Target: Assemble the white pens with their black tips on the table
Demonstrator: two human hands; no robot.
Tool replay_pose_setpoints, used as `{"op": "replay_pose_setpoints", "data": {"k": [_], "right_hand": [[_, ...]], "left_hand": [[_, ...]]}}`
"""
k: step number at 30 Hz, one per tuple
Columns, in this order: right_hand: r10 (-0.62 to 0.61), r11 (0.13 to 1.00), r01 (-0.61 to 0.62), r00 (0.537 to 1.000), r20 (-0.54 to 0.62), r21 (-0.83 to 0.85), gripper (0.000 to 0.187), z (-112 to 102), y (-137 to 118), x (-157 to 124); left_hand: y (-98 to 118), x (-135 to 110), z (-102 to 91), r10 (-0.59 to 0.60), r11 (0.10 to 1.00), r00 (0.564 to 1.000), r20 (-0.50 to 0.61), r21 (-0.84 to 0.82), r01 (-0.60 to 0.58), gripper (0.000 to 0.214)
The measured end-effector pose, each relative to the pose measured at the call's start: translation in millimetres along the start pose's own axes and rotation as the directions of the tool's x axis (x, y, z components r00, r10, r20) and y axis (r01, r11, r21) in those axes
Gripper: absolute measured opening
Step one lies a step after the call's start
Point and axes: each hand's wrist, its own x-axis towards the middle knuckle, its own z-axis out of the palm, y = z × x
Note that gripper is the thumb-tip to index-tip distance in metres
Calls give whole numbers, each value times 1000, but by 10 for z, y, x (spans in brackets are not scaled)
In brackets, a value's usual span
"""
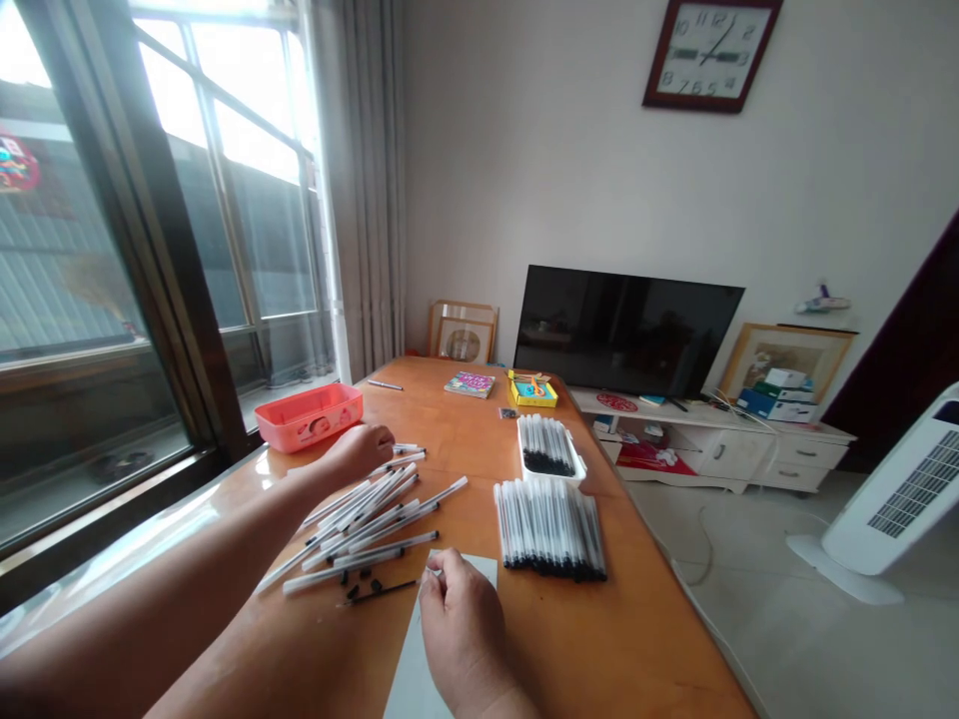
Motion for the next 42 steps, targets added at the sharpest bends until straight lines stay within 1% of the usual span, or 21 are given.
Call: {"op": "replay_pose_setpoints", "data": {"k": [3, 5, 7, 8, 11, 14, 19, 24, 27, 29, 32, 35, 38, 42], "right_hand": [[-6, 1000, 6, 1000, 6, -16, 23, -5, -10, 4], [-11, 1000, 11, 1000, 5, -26, 23, -5, -9, 4], [-16, 999, 17, 1000, 7, -32, 23, -5, -1, 3], [-18, 999, 18, 1000, 9, -32, 23, -6, 4, 3], [-17, 999, 17, 1000, 27, -28, 23, -8, 24, 3], [-26, 999, 27, 999, 39, -26, 24, -6, 45, 4], [-25, 999, 26, 999, 40, -45, 26, -1, 74, -5], [-33, 999, 36, 998, 58, -40, 26, -12, 68, -8], [-32, 998, 35, 998, 60, -43, 28, -17, 63, -6], [-27, 999, 30, 998, 63, -44, 29, -17, 63, -8], [-11, 999, 14, 998, 63, -44, 30, -10, 65, -11], [9, 999, -6, 998, 65, -49, 29, 1, 70, -10], [25, 999, -22, 997, 67, -48, 28, 13, 84, -3], [25, 999, -23, 998, 60, -47, 26, 18, 95, -2]], "left_hand": [[200, -342, -1, 98, 995, 995, 5, 15, -98, 16], [333, -653, 30, 220, 974, 975, 31, 53, -221, 15], [452, -978, 81, 279, 958, 957, 76, 45, -283, 13], [502, -1130, 111, 293, 953, 948, 121, 48, -300, 13], [611, -1488, 199, 283, 945, 944, 168, 122, -305, 14], [655, -1680, 251, 294, 933, 935, 198, 155, -325, 14], [668, -1787, 260, 295, 928, 939, 179, 181, -326, 20], [689, -1856, 250, 314, 924, 935, 164, 171, -341, 21], [678, -1894, 188, 311, 932, 938, 155, 143, -332, 24], [628, -1897, 111, 297, 940, 946, 131, 132, -314, 26], [455, -1856, -6, 238, 957, 970, 58, 154, -244, 29], [187, -1774, -46, 182, 963, 983, -19, 206, -175, 37], [-79, -1679, -8, 160, 961, 987, 6, 229, -157, 37], [-310, -1541, 32, 139, 962, 990, -29, 241, -129, 35]]}}
